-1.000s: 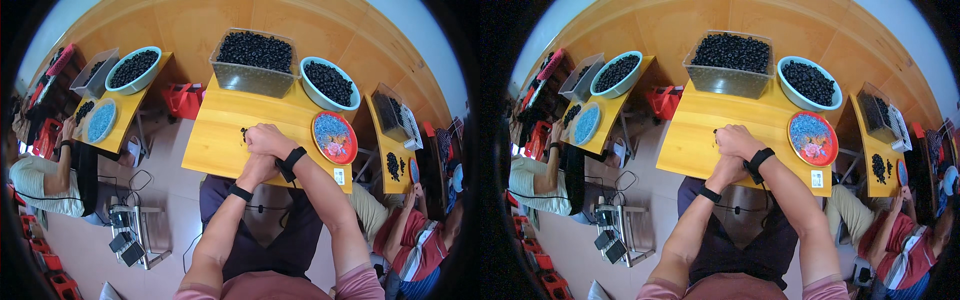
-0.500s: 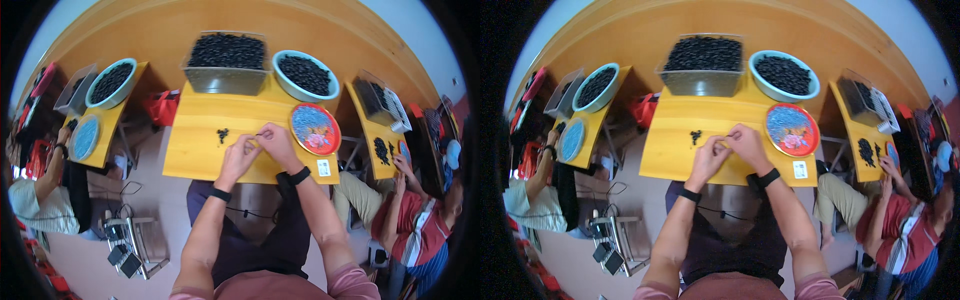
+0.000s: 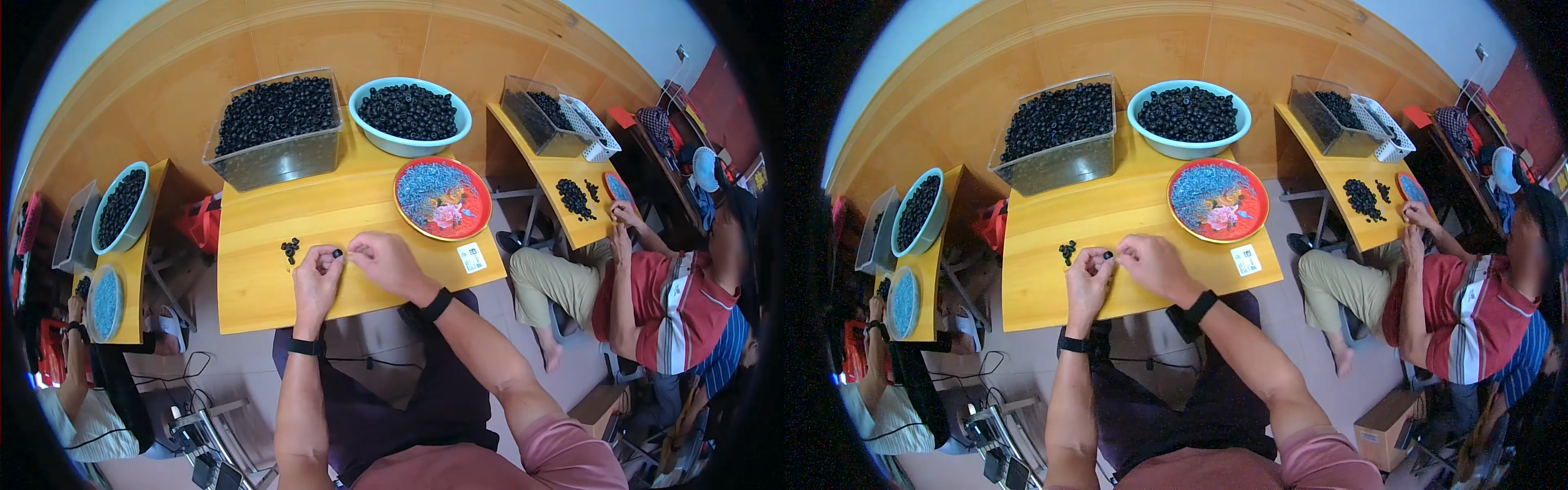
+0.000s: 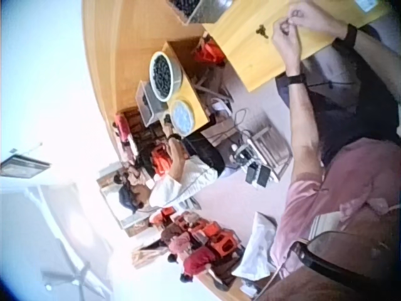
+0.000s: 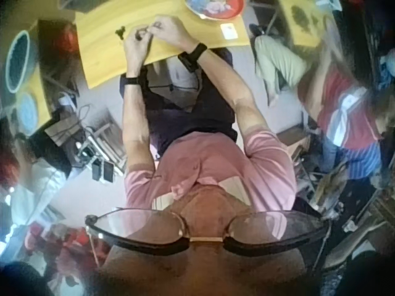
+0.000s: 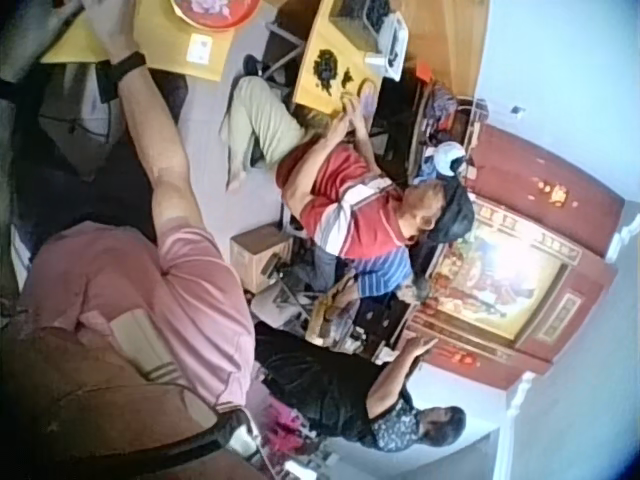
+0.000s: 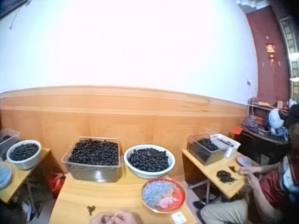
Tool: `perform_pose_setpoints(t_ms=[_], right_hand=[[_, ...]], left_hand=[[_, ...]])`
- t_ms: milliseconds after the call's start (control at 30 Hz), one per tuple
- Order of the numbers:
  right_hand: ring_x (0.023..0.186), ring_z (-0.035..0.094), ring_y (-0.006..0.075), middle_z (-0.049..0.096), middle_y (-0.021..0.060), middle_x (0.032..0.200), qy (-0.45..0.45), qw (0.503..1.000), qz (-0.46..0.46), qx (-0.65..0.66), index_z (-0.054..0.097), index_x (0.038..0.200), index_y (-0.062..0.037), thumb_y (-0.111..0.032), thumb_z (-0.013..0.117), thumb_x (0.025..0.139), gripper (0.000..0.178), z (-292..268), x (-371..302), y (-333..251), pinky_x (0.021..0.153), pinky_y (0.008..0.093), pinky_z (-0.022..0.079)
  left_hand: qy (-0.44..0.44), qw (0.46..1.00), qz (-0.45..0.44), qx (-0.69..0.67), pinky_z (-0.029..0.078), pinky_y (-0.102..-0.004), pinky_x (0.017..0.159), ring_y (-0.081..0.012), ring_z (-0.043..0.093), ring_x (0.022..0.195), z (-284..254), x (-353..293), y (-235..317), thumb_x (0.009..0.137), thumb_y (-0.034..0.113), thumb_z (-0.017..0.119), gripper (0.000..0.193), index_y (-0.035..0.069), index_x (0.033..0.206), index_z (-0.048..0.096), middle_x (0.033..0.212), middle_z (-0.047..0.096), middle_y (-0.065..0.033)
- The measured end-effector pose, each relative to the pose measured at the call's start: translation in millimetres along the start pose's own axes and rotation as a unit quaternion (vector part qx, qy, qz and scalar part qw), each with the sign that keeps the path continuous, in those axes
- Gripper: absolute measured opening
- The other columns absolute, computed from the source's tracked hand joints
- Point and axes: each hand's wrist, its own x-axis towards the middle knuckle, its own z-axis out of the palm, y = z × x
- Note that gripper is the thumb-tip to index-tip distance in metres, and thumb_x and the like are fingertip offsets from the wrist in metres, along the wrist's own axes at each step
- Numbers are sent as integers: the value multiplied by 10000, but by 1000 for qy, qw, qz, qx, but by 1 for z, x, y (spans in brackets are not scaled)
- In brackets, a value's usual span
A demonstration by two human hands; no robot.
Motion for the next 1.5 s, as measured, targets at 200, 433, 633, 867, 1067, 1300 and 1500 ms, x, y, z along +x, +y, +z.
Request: perform_pose_setpoints(t_ms=[200, 433, 633, 867, 1067, 1300, 1500], right_hand=[[840, 715, 351, 738, 168, 911, 80, 981, 38, -170, 738, 905, -53, -115, 672, 855, 103, -80, 19, 23, 745, 448, 561], [921, 702, 386, 736, 196, 941, 61, 952, 123, -273, 764, 916, -75, -43, 633, 846, 152, -135, 26, 72, 815, 481, 550], [928, 698, 405, 728, 223, 937, 42, 949, 119, -288, 763, 899, -68, -71, 628, 851, 143, -129, 31, 86, 836, 490, 541], [907, 705, 403, 728, 225, 897, 24, 926, 162, -340, 753, 861, -72, -115, 671, 819, 102, -124, 30, 72, 816, 497, 551], [923, 706, 400, 729, 227, 915, 95, 936, 135, -311, 757, 884, -56, -100, 660, 816, 127, -133, 25, 75, 827, 492, 551], [913, 709, 396, 734, 213, 931, 87, 941, 151, -290, 774, 911, -87, -111, 673, 836, 128, -138, 26, 69, 816, 490, 555], [901, 708, 393, 741, 188, 920, 152, 924, 156, -314, 779, 879, -107, -136, 675, 858, 110, -155, 29, 82, 802, 496, 556]], left_hand=[[16, 999, 5, -29, 525, -240, 696, -73, 612, 712, 0, 4, -12, 912, 74, 728, 177, -44, 1037, 688, 808, 695, -39], [15, 1000, 20, -14, 519, -243, 674, -70, 595, 691, 1, 5, -11, 914, 104, 731, 181, -34, 1026, 695, 795, 691, -32], [8, 1000, 29, 0, 515, -246, 660, -73, 598, 691, 1, 2, -4, 915, 102, 725, 168, -29, 1016, 694, 784, 689, -33], [11, 999, 39, 9, 515, -251, 665, -81, 608, 701, 0, 2, -4, 915, 100, 717, 166, -27, 1018, 691, 784, 691, -35], [7, 999, 37, 9, 512, -251, 659, -81, 605, 694, 1, 2, -2, 917, 101, 716, 166, -27, 1020, 690, 781, 689, -35], [9, 999, 36, 7, 509, -243, 661, -72, 591, 690, 0, 1, -3, 918, 79, 712, 150, -25, 1023, 688, 781, 681, -27], [7, 999, 36, 2, 507, -239, 666, -71, 590, 699, 2, 1, -1, 915, 69, 711, 147, -27, 1023, 687, 795, 680, -24]])
